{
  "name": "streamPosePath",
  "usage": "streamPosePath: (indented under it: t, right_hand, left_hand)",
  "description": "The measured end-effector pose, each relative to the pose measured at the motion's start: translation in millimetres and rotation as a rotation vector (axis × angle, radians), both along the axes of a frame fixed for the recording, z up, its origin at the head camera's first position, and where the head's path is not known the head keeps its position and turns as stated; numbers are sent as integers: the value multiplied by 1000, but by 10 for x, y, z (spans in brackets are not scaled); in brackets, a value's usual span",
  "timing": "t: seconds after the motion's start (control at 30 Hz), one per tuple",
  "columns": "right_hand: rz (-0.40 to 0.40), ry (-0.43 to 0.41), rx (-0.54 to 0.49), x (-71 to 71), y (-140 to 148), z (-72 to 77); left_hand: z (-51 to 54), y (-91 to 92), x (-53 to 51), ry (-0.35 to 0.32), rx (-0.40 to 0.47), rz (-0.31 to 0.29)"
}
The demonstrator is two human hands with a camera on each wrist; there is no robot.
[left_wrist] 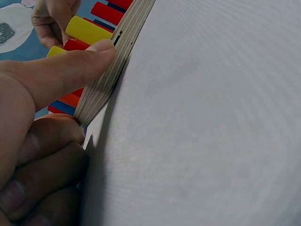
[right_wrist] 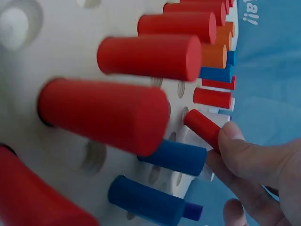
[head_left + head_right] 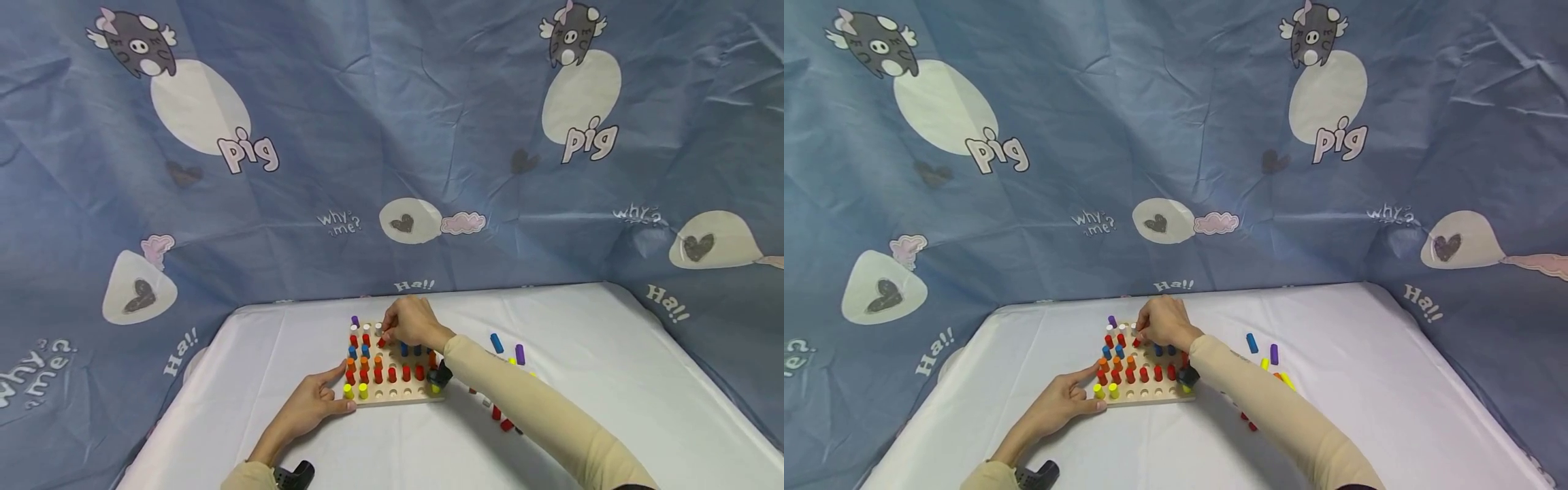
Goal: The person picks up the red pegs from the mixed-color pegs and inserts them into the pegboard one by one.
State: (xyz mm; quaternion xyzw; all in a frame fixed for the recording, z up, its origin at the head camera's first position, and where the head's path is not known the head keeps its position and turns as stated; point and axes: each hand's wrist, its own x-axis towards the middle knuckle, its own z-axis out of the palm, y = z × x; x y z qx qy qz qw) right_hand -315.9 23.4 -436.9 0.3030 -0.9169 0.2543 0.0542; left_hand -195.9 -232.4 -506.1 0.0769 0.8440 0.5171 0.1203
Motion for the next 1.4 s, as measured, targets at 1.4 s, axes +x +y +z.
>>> streamPosePath:
  t: [1.4]
  right_hand:
    - [49,0,37,196,330,166]
  left_hand:
    - [10,-7,-13,2,-30,0]
